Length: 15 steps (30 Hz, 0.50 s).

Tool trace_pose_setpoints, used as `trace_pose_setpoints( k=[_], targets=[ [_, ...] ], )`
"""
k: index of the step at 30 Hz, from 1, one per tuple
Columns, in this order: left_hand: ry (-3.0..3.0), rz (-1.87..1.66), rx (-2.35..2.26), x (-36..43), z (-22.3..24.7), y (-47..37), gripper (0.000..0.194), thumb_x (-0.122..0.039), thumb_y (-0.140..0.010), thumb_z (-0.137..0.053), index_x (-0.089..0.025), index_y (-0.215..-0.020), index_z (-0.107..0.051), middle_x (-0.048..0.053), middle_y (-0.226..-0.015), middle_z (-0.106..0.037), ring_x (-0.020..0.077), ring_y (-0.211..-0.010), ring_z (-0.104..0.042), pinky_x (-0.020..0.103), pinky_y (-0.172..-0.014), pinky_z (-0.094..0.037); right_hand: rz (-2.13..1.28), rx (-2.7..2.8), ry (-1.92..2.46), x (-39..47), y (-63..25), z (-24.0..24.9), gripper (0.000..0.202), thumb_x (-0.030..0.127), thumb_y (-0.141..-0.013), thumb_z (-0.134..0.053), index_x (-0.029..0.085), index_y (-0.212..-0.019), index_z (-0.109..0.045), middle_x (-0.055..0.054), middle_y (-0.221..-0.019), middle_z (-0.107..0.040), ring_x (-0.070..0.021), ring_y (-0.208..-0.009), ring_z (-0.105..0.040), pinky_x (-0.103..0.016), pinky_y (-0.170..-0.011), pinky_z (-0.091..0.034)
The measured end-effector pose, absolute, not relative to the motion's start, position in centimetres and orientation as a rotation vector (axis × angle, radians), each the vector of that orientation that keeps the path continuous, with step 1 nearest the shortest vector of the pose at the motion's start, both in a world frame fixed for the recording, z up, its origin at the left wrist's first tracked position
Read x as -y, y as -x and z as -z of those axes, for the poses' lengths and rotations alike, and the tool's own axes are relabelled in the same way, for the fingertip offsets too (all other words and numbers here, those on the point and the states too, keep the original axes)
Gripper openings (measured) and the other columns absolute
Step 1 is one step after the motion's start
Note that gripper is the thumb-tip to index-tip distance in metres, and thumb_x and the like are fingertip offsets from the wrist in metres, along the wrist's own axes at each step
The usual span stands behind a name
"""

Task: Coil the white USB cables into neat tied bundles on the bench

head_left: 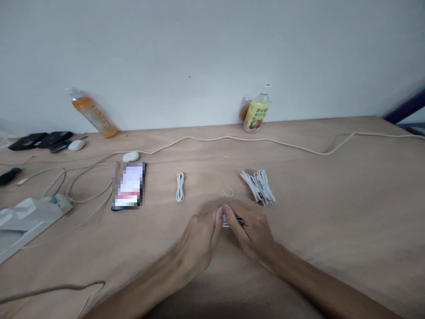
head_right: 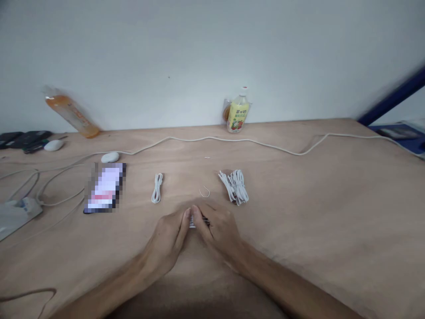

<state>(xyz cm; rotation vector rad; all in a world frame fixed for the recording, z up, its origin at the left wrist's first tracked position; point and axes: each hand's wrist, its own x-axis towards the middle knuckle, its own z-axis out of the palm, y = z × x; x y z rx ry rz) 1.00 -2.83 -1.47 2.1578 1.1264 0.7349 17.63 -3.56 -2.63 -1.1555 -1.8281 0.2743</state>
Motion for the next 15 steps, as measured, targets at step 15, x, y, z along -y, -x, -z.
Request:
trace_pose_setpoints(
  k=[15],
  targets=[
    [-2.886, -0.9, -0.998, 1.9, 1.7, -0.7, 0.044, -0.026, -0.117, -0.025, -0.017, -0.096, -0.063, 0.004, -0.083, -0.064, 0.0182, -0.065, -0.058, 0.029, -0.057, -0.046, -0.898, 1.615, 1.314, 3.3, -18.1, 2.6, 0.051, 0.038, -0.106, -0.043, 0.023, -0.056, -0.042, 0.004, -0.052, -0.041, -0.0118, -0.05, -0.037, -0.027, -0.05, -0.029]
  ],
)
